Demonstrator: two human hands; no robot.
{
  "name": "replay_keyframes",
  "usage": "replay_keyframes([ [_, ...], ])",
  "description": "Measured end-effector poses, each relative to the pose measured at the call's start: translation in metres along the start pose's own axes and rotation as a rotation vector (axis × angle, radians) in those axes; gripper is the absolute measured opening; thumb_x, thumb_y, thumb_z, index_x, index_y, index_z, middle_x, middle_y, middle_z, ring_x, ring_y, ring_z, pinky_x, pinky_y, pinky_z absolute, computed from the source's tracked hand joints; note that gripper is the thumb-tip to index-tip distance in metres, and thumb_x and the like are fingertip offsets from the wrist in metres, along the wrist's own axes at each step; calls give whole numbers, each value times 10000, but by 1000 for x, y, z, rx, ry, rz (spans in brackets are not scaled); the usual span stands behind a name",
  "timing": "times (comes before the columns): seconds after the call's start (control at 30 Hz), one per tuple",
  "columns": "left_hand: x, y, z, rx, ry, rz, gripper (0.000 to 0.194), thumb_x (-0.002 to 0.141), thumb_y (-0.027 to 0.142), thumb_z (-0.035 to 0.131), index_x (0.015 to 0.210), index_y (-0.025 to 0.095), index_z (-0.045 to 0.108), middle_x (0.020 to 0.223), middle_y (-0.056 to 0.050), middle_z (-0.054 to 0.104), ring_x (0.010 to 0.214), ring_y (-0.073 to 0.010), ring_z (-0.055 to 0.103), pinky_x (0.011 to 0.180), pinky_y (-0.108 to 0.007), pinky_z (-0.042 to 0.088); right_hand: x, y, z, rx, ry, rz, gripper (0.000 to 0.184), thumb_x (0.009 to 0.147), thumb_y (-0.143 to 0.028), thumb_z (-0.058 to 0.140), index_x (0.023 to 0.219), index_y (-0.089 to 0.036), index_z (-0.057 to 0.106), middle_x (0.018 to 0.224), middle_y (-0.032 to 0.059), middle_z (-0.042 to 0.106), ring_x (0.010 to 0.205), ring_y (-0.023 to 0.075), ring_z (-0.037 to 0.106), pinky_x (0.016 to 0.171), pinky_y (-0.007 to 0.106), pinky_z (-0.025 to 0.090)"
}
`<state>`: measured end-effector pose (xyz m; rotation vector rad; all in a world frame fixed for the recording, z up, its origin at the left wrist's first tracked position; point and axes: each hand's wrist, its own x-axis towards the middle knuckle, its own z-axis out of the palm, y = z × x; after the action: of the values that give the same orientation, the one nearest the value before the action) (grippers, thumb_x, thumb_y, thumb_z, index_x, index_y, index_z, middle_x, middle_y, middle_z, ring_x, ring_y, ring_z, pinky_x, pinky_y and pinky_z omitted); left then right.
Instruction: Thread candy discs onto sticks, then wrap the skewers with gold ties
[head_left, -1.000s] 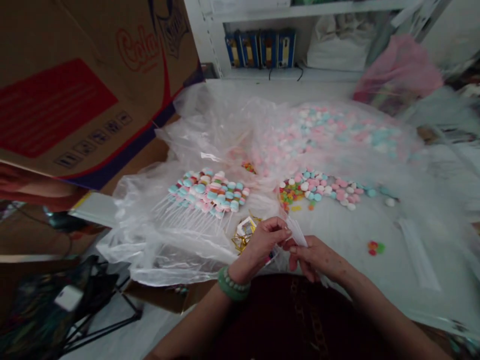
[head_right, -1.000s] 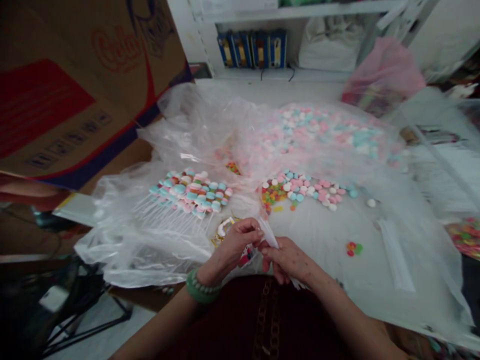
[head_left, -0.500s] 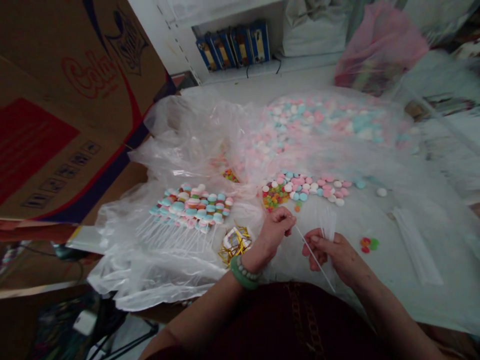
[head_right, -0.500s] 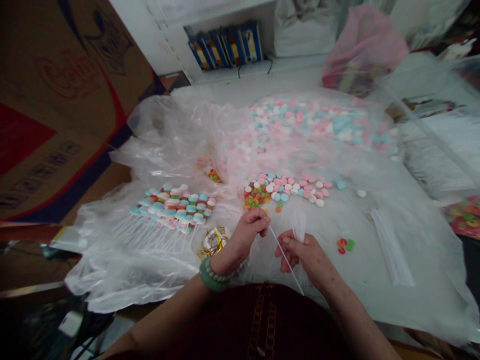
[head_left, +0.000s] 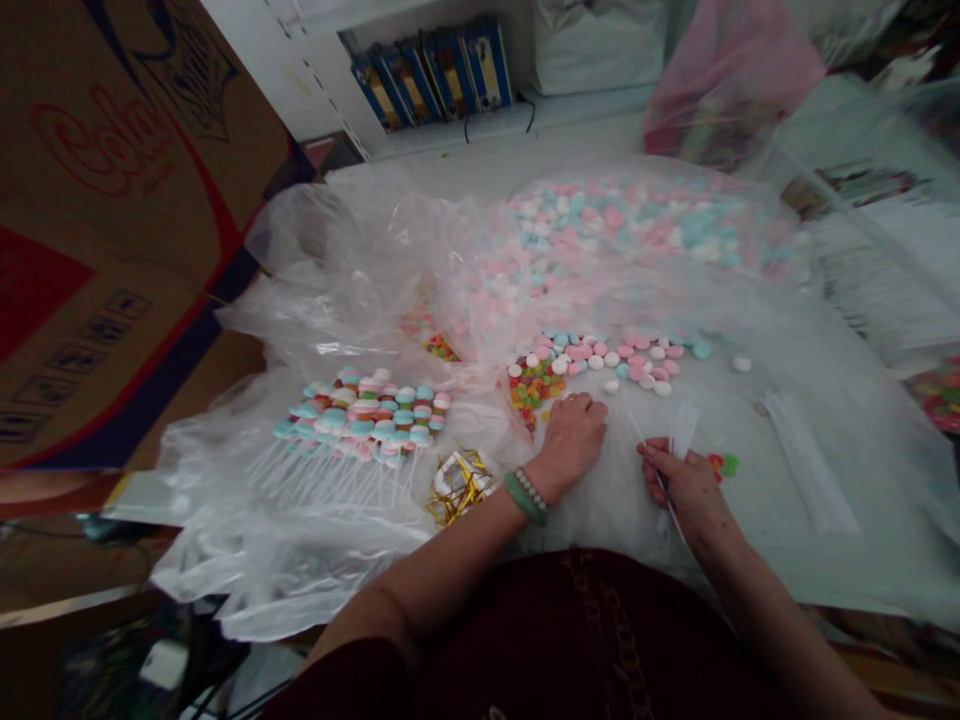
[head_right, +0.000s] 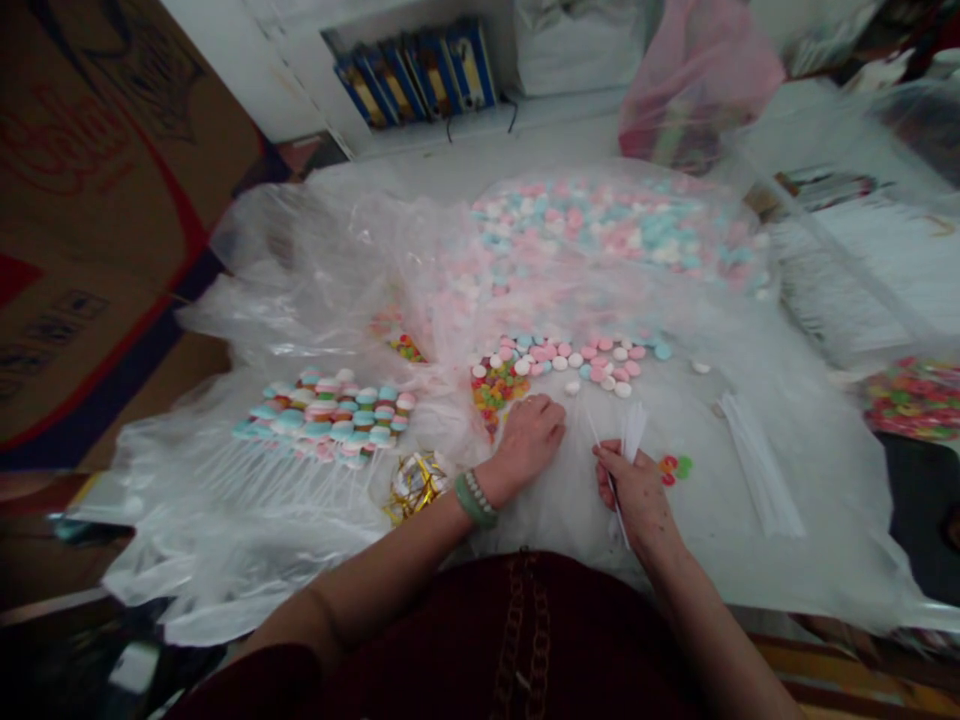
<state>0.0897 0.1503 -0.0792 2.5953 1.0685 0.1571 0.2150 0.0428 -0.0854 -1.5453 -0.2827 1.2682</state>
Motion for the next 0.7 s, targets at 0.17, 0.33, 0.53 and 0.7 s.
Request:
replay_keyframes([
  [0.17,-54,-10,-2,-426,154,-82,152,834,206,536,921,209,661,1075,-65,606,1074,-191,523,957,-346,410,-2,1,3,-36,-19,-11,251,662,-365,682,728,-169,540,449,-72,474,304,57,355,307,200,208],
  [0.33,-81,-20,-13,-558,387,-341,142,807,145,532,862,179,659,912,-47,622,893,-157,573,830,-295,460,-2,4,1,-41,-36,-28,249,661,-359,682,736,-170,538,450,-68,478,315,59,363,308,197,222],
  [0.53,-82,-13,-7,-480,184,-284,209,806,167,540,991,178,636,937,-44,585,874,-152,541,807,-279,434,-1,10,-3,-82,-49,-46,234,687,-359,662,749,-167,542,472,-63,481,316,64,376,303,201,242],
  [0.7,-73,-14,-5,-373,57,-275,96,784,187,560,862,180,617,819,-11,559,794,-150,516,732,-267,411,0,11,-3,-142,-19,-64,218,702,-366,638,744,-173,546,462,-65,478,313,71,381,298,197,255],
])
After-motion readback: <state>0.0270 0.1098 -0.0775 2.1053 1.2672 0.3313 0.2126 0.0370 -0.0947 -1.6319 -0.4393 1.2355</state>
